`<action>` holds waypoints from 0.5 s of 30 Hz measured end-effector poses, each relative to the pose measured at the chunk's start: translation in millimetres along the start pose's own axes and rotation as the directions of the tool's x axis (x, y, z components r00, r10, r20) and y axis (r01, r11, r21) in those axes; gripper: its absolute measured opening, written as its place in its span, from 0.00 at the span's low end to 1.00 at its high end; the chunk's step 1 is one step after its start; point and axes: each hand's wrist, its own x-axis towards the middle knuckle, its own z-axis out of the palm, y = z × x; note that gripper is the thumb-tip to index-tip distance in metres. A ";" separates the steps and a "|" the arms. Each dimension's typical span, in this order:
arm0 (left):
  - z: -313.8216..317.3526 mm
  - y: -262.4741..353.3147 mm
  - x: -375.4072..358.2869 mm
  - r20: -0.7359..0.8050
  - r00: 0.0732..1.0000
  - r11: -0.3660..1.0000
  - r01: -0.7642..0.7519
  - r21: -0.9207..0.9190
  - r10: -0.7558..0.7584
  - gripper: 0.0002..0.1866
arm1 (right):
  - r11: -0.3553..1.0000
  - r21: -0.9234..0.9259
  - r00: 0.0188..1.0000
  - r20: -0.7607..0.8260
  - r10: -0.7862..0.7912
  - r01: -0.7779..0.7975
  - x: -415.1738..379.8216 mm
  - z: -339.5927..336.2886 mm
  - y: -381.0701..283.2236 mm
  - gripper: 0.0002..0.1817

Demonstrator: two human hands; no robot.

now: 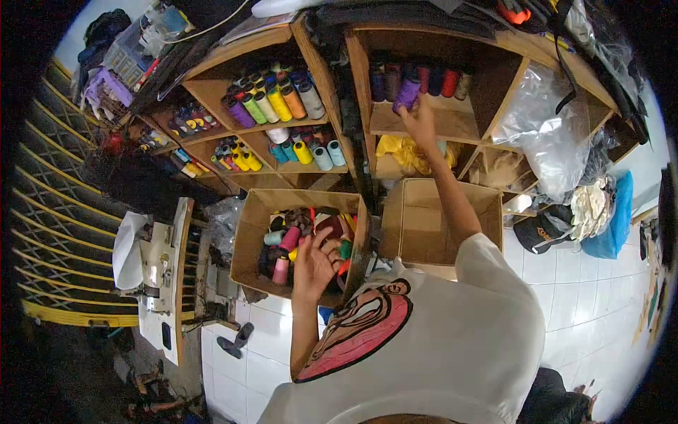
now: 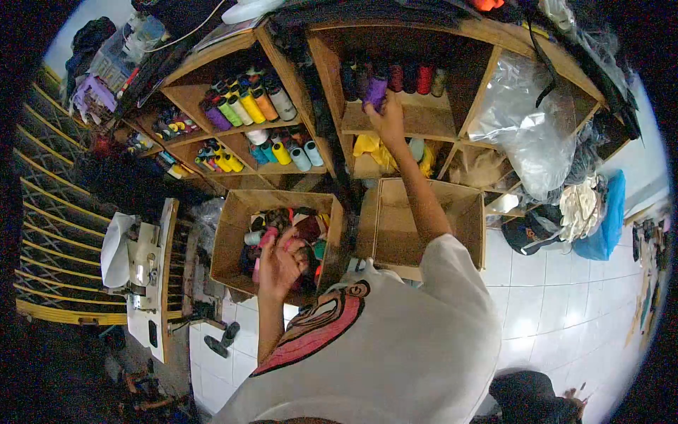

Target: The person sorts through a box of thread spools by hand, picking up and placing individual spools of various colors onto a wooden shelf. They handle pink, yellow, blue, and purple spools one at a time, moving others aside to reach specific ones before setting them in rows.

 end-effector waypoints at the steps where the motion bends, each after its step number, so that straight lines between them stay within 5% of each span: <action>1: -4.8 -3.2 -2.8 0.004 1.000 1.000 -0.005 -0.012 0.005 0.27 | 0.992 -0.123 1.000 -0.001 0.003 -0.004 11.5 -1.9 15.5 0.26; 3: -13.1 -8.8 -7.1 -0.107 0.994 1.000 -0.015 0.011 0.016 0.28 | 0.933 -0.361 1.000 -0.009 0.009 -0.012 31.8 -4.5 51.8 0.25; 7: -22.0 -17.1 -16.1 -0.060 0.998 0.999 -0.033 0.015 0.034 0.23 | 0.780 -0.621 0.986 -0.074 -0.151 0.073 51.2 9.3 89.6 0.23; 15: -25.6 -30.9 -26.4 -0.144 0.987 0.997 -0.069 -0.014 0.067 0.23 | 0.737 -0.675 0.993 -0.097 -0.062 -0.020 58.1 20.0 111.9 0.33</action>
